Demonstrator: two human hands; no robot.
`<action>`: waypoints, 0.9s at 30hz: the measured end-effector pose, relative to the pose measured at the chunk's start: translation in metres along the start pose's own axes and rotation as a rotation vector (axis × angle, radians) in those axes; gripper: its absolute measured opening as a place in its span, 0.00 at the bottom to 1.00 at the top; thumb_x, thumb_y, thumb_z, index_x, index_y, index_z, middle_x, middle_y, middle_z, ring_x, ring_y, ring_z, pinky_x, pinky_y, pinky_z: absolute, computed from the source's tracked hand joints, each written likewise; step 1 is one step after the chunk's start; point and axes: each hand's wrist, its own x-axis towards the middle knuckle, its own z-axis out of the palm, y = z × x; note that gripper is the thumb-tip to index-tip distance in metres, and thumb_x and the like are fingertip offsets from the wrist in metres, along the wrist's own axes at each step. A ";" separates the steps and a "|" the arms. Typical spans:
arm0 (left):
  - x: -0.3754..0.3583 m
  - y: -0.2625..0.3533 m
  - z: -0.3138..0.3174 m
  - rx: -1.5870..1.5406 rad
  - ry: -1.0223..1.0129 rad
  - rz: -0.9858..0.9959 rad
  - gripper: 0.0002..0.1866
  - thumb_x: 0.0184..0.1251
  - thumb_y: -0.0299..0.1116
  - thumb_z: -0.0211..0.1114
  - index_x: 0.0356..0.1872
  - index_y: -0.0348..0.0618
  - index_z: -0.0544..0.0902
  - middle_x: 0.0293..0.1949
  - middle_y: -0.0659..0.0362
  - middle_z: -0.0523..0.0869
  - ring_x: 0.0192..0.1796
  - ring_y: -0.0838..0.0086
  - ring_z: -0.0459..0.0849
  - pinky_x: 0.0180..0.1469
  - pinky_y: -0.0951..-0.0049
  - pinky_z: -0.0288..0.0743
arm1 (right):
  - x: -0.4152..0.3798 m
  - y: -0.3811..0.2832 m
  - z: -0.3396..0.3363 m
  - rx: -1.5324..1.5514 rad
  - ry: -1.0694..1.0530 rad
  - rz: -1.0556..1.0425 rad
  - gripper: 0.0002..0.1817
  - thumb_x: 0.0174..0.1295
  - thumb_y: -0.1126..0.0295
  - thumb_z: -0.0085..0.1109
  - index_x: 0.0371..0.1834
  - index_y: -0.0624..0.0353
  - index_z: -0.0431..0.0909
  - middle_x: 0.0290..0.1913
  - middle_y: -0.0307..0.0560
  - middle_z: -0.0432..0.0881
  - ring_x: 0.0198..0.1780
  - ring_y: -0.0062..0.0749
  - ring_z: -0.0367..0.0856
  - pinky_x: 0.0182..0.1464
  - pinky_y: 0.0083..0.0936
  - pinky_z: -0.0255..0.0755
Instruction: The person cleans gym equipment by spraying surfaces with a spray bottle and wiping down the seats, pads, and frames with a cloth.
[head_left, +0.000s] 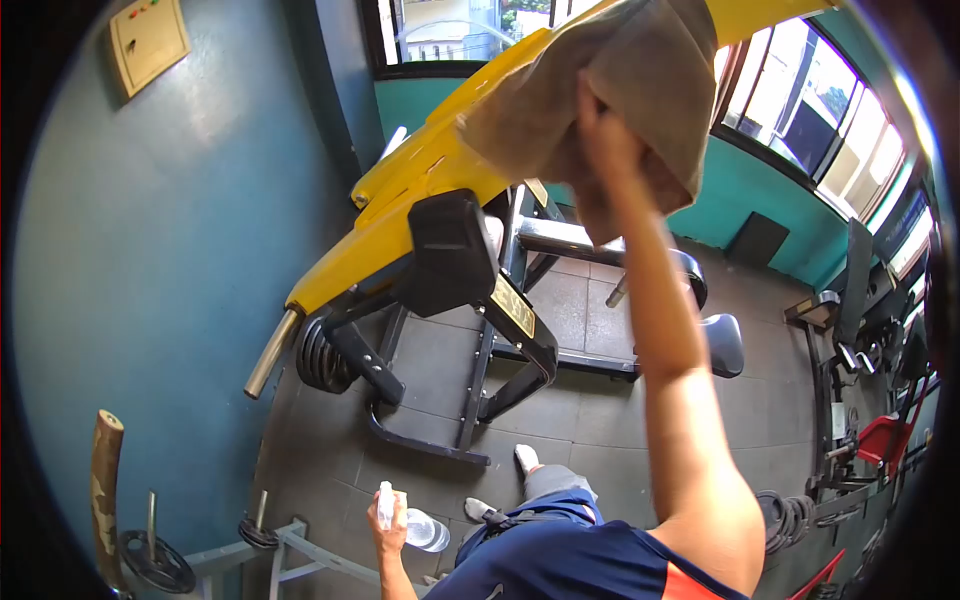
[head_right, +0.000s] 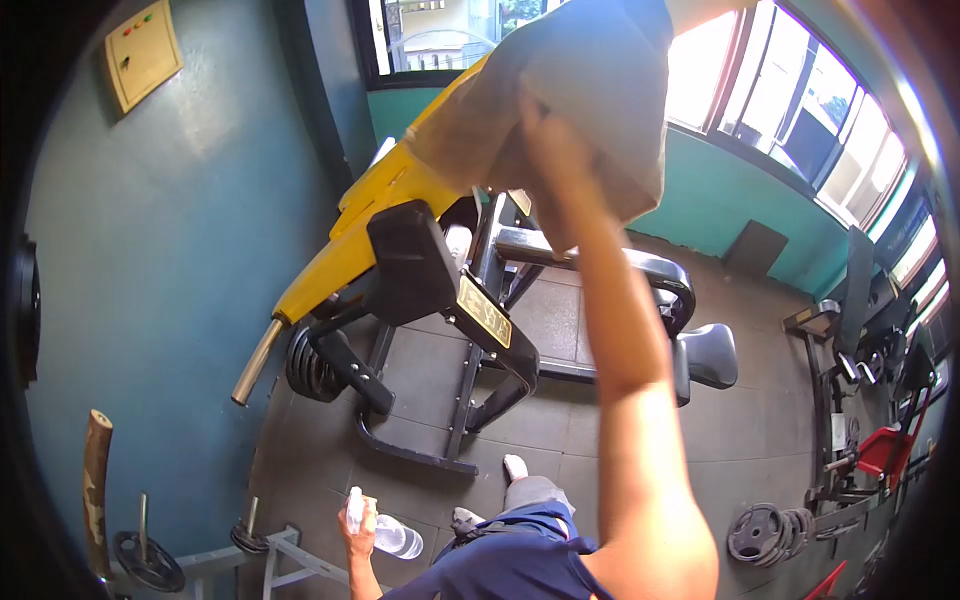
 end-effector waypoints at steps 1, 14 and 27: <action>0.003 0.006 -0.002 0.025 -0.008 0.023 0.09 0.70 0.34 0.62 0.35 0.37 0.81 0.28 0.54 0.83 0.30 0.64 0.82 0.35 0.65 0.75 | -0.020 0.004 0.026 0.018 0.232 -0.014 0.34 0.74 0.58 0.49 0.77 0.66 0.54 0.78 0.71 0.52 0.77 0.59 0.56 0.76 0.42 0.54; -0.013 -0.054 0.067 0.680 0.273 0.590 0.26 0.61 0.20 0.67 0.63 0.49 0.79 0.66 0.42 0.76 0.48 0.53 0.85 0.44 0.56 0.81 | 0.052 0.010 0.021 1.050 0.231 0.159 0.26 0.77 0.67 0.40 0.70 0.70 0.49 0.66 0.69 0.50 0.70 0.53 0.57 0.72 0.36 0.52; 0.017 0.041 0.242 0.840 0.396 0.841 0.24 0.61 0.27 0.67 0.61 0.42 0.80 0.64 0.42 0.77 0.62 0.49 0.81 0.56 0.56 0.80 | 0.148 0.073 -0.042 1.504 0.013 0.139 0.15 0.79 0.66 0.38 0.61 0.63 0.65 0.52 0.53 0.70 0.57 0.34 0.71 0.61 0.29 0.68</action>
